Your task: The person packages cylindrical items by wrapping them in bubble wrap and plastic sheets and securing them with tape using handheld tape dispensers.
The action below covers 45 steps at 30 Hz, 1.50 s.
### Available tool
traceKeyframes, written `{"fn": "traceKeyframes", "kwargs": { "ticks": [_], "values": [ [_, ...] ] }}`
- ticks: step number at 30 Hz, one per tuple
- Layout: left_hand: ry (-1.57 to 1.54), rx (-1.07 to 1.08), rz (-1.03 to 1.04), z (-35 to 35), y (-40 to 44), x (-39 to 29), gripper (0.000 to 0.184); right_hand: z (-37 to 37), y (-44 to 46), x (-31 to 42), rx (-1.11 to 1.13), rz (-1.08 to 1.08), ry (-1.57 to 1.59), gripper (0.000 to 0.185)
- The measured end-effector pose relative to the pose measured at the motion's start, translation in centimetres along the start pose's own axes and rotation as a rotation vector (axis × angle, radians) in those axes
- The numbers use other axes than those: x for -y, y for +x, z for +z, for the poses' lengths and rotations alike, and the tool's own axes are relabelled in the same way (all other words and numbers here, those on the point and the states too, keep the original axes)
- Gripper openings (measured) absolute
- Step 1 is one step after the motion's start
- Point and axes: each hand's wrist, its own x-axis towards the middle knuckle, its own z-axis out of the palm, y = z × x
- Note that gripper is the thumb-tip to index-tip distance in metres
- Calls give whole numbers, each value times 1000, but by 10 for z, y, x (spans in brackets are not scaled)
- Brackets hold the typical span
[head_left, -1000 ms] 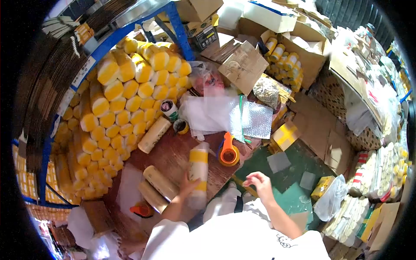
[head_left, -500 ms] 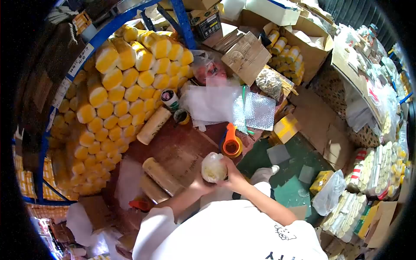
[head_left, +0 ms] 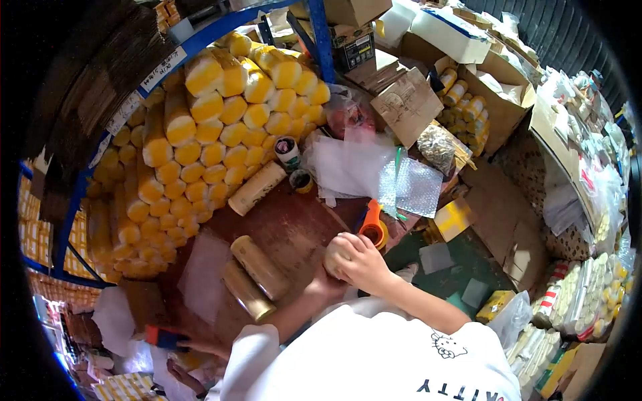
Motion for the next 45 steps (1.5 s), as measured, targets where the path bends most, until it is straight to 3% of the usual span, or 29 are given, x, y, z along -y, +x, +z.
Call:
{"fn": "traceKeyframes", "kwargs": {
  "ticks": [2,3,4,6,8,10,11,16,18,20,22,23,24,26,30,34,36,37,38,40,41,42,44,45],
  "values": [
    [1263,-280,208,-15,5,-1,45,1,-2,-2,323,373,-55,37],
    [942,-504,211,-24,11,2,58,-5,-3,-6,428,466,-27,43],
    [948,-493,216,-26,14,0,58,-9,-3,-10,421,460,-36,43],
    [382,-469,246,-33,16,-2,69,-14,-6,-14,495,442,-153,51],
    [313,-576,206,-25,17,5,73,-14,-10,-13,423,413,-173,59],
    [227,-724,185,-20,20,11,77,-8,-13,-18,201,430,-259,69],
    [344,-611,201,-21,18,16,80,-1,-17,-25,163,495,-176,75],
    [369,-676,201,-25,26,20,82,17,-42,-35,258,619,-142,69],
    [352,-695,225,-41,26,16,80,17,-48,-36,235,453,-64,70],
    [380,-623,234,-31,31,23,79,15,-45,-31,205,481,10,60],
    [422,-547,248,-6,37,32,79,31,-48,-32,93,793,-2,48],
    [436,-667,272,15,41,42,79,33,-49,-33,-11,763,-155,31],
    [447,-788,297,24,42,48,80,33,-52,-35,-18,770,-156,31],
    [478,-711,270,4,38,42,81,29,-61,-40,40,615,-6,27],
    [370,-501,162,-44,25,18,80,21,-54,-37,-14,570,165,22],
    [475,-681,147,1,14,33,77,19,-44,-21,-60,471,262,16],
    [2063,-335,321,7,8,37,70,23,-43,-12,-71,417,313,13],
    [1530,-201,269,6,7,35,65,26,-43,-9,-81,465,325,11],
    [1524,-201,273,-5,7,27,65,29,-43,-8,-94,509,333,9],
    [707,-408,123,-22,13,12,59,34,-46,-11,-73,587,414,10],
    [1217,-258,221,-20,11,16,59,32,-46,-10,-134,650,509,11],
    [1212,-259,227,-20,16,15,59,31,-47,-10,-196,714,605,12],
    [670,-770,229,-17,26,13,61,32,-48,-14,-173,665,545,12],
    [837,-558,303,-15,31,13,73,32,-47,-16,-168,722,588,11]
  ]
}}
